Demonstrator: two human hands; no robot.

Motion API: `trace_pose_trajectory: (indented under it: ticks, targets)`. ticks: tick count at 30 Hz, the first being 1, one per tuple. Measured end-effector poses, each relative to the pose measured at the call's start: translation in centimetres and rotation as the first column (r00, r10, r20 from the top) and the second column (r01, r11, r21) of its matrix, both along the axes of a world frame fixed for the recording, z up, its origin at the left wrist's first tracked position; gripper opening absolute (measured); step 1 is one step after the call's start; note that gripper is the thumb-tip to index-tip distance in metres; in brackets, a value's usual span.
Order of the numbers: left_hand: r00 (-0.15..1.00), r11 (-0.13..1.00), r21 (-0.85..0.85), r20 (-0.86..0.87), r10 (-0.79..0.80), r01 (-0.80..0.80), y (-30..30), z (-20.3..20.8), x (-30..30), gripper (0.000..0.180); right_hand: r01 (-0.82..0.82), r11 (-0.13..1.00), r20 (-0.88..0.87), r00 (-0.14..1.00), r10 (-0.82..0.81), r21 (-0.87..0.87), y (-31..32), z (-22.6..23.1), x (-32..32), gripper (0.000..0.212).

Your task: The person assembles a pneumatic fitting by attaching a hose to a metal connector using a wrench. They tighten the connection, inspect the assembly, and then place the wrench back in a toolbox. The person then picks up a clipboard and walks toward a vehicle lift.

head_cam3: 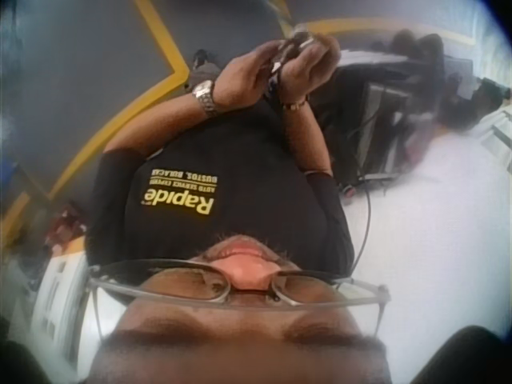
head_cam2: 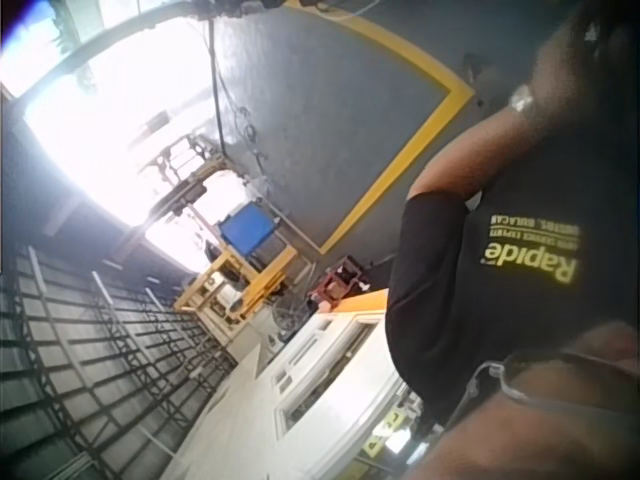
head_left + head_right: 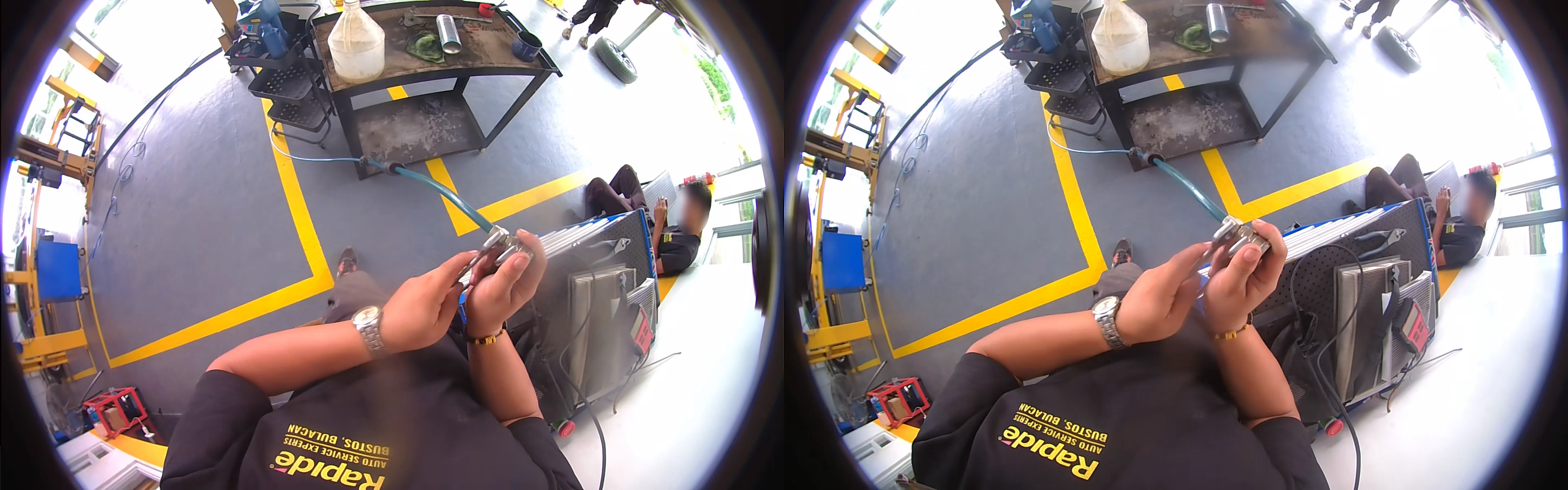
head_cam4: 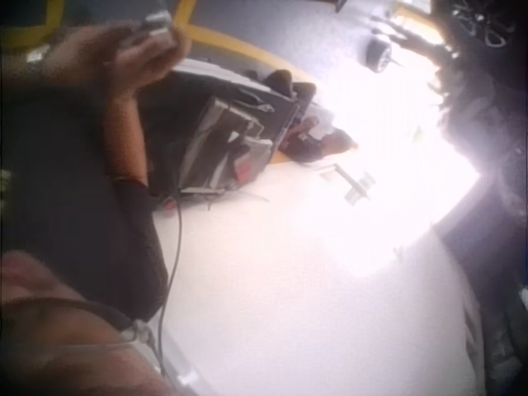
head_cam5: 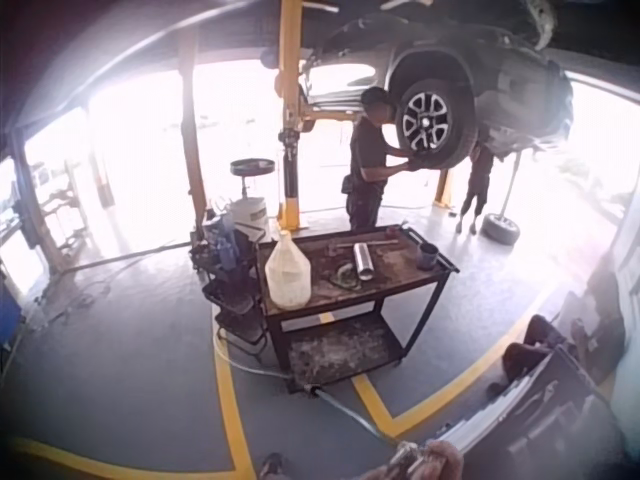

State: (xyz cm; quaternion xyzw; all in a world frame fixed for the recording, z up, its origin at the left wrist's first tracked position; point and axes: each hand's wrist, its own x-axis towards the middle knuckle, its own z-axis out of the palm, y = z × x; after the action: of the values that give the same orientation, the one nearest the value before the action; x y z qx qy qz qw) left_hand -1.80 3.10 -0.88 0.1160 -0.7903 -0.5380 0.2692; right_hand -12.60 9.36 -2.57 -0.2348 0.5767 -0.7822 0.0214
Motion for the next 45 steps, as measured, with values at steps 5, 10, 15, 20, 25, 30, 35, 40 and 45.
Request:
trace_pose_trajectory:
  ticks: [5,10,15,20,25,30,35,40,45]
  targets:
    - [0.955,0.989,0.06,0.26,-0.143,0.132,-1.1,0.4,2.7,0.034,-0.021,0.996,0.141,0.989,0.033,-0.084,-0.8,2.1,-1.7,0.036]
    - [0.935,0.987,0.017,0.317,-0.157,0.16,-4.5,4.9,3.2,0.019,-0.028,0.997,-0.291,0.956,0.05,0.078,0.0,0.1,-1.8,0.048]
    - [0.774,0.959,0.042,0.581,-0.251,0.28,-7.5,9.3,3.8,0.018,-0.064,0.985,-0.572,0.807,0.146,0.162,0.7,0.5,-0.8,0.047]
    - [0.65,0.914,0.0,0.703,-0.289,0.406,-8.5,11.9,3.8,0.019,-0.198,0.969,-0.615,0.75,0.245,0.144,0.5,1.0,-0.8,0.04]
    - [0.545,0.853,0.004,0.768,-0.337,0.521,-10.1,14.1,3.4,0.024,-0.222,0.958,-0.682,0.673,0.286,0.183,0.3,1.7,-0.7,0.041]
    - [0.383,0.801,0.03,0.867,-0.318,0.598,-11.0,15.5,3.1,0.027,-0.276,0.915,-0.702,0.587,0.403,0.295,0.4,1.8,-0.2,0.044]
    - [0.279,0.777,0.059,0.914,-0.295,0.627,-10.7,16.4,2.5,0.027,-0.285,0.899,-0.726,0.531,0.437,0.332,0.3,1.9,0.1,0.042]
    - [0.328,0.795,0.095,0.877,-0.352,0.599,-10.1,15.3,2.3,0.027,-0.257,0.907,-0.72,0.551,0.422,0.335,0.8,1.8,-0.2,0.045]
    - [0.437,0.85,0.338,0.745,-0.503,0.403,-10.0,12.7,2.6,0.057,-0.252,0.927,-0.773,0.514,0.371,0.277,1.3,1.6,-0.9,0.046]
